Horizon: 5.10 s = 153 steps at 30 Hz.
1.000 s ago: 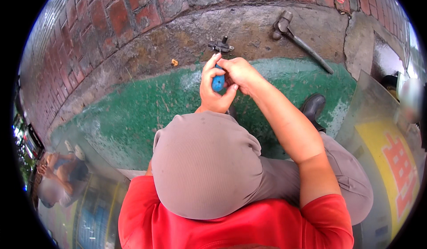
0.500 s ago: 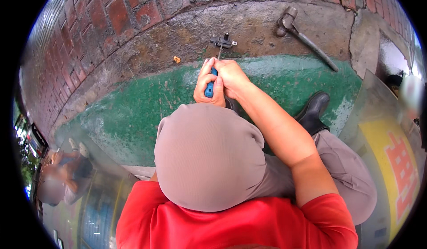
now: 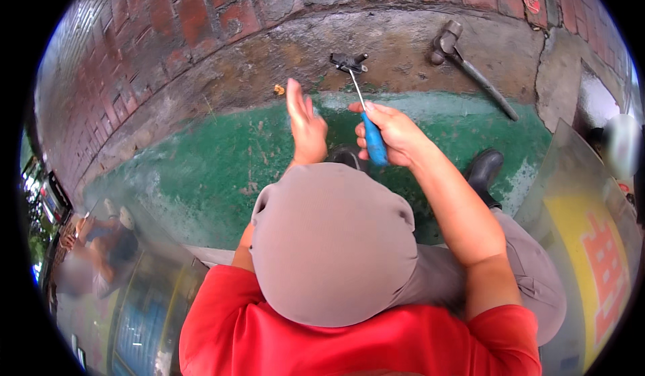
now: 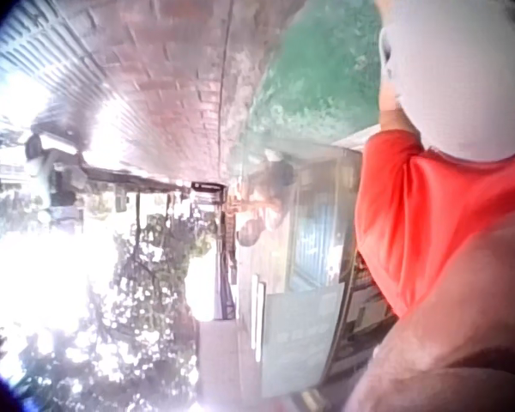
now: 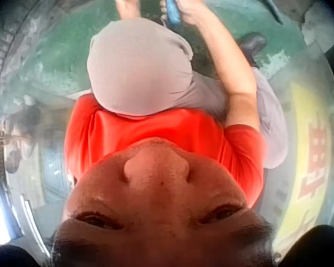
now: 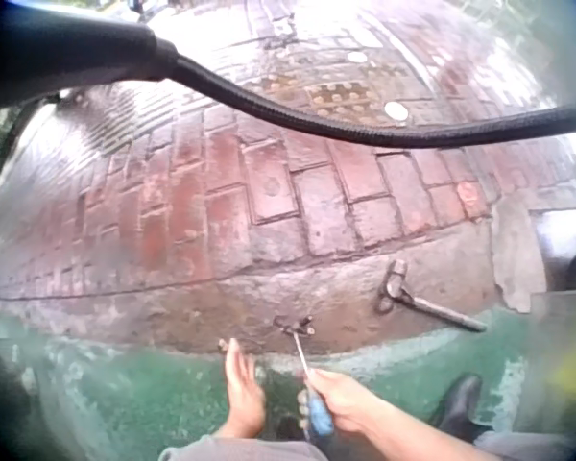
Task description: The person uses a screwdriver to pry and adjust a black mechanical part and uses a hammer to tap it while squatting on a green curb.
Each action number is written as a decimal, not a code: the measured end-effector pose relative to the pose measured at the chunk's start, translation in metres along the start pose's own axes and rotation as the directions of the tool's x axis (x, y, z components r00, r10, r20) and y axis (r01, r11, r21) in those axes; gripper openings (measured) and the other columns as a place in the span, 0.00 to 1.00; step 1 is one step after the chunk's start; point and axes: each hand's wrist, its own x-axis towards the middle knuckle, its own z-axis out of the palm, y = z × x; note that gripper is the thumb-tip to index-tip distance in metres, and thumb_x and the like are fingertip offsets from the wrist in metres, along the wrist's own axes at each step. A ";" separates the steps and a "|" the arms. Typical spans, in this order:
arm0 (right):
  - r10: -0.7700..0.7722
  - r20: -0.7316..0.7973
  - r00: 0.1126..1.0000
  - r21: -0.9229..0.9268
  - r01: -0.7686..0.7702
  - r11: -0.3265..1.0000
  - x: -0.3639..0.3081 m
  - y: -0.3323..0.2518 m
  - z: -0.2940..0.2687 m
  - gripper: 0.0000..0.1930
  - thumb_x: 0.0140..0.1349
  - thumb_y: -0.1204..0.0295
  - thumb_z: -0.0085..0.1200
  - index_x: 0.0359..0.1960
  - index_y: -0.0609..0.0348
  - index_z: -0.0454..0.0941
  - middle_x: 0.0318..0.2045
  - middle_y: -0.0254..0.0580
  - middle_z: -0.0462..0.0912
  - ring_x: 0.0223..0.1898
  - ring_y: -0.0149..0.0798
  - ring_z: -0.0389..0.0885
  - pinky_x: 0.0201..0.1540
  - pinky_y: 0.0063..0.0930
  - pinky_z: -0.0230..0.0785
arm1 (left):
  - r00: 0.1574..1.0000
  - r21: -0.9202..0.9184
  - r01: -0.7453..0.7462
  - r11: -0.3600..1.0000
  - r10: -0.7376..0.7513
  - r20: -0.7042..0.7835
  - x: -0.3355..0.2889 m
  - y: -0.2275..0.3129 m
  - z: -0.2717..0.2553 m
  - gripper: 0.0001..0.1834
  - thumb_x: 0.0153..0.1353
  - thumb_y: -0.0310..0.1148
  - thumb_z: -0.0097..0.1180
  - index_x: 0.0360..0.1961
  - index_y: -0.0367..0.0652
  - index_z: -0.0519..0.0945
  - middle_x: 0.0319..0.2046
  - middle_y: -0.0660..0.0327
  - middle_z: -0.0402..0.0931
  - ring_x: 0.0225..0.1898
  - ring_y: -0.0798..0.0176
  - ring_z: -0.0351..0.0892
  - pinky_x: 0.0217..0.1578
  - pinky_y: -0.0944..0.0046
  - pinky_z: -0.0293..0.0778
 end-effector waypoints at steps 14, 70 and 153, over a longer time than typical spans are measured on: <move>-0.082 0.073 0.994 -0.562 0.109 0.820 -0.041 -0.009 0.049 0.13 0.62 0.74 0.50 0.48 0.64 0.73 0.22 0.34 0.72 0.22 0.27 0.72 0.26 0.22 0.67 | 0.994 -0.577 0.052 0.815 -0.099 -0.050 0.080 0.035 0.022 0.09 0.70 0.32 0.49 0.34 0.39 0.73 0.32 0.54 0.77 0.34 0.50 0.81 0.38 0.40 0.80; -0.210 0.002 0.978 -0.806 0.126 0.578 -0.035 -0.007 0.012 0.22 0.65 0.67 0.50 0.58 0.65 0.71 0.17 0.43 0.77 0.13 0.36 0.76 0.19 0.33 0.71 | 0.879 -0.751 0.343 0.564 -0.474 0.046 0.066 0.013 0.012 0.24 0.71 0.57 0.42 0.34 0.45 0.72 0.36 0.49 0.76 0.43 0.45 0.78 0.50 0.28 0.71; -0.918 -0.054 0.393 -0.920 -0.377 -0.107 0.018 -0.090 -0.178 0.15 0.65 0.61 0.55 0.45 0.57 0.72 0.42 0.52 0.78 0.47 0.57 0.76 0.49 0.50 0.71 | 0.881 -0.218 -0.201 0.955 0.273 0.386 0.110 0.084 0.033 0.17 0.52 0.12 0.49 0.43 0.38 0.69 0.37 0.55 0.76 0.42 0.58 0.78 0.51 0.54 0.74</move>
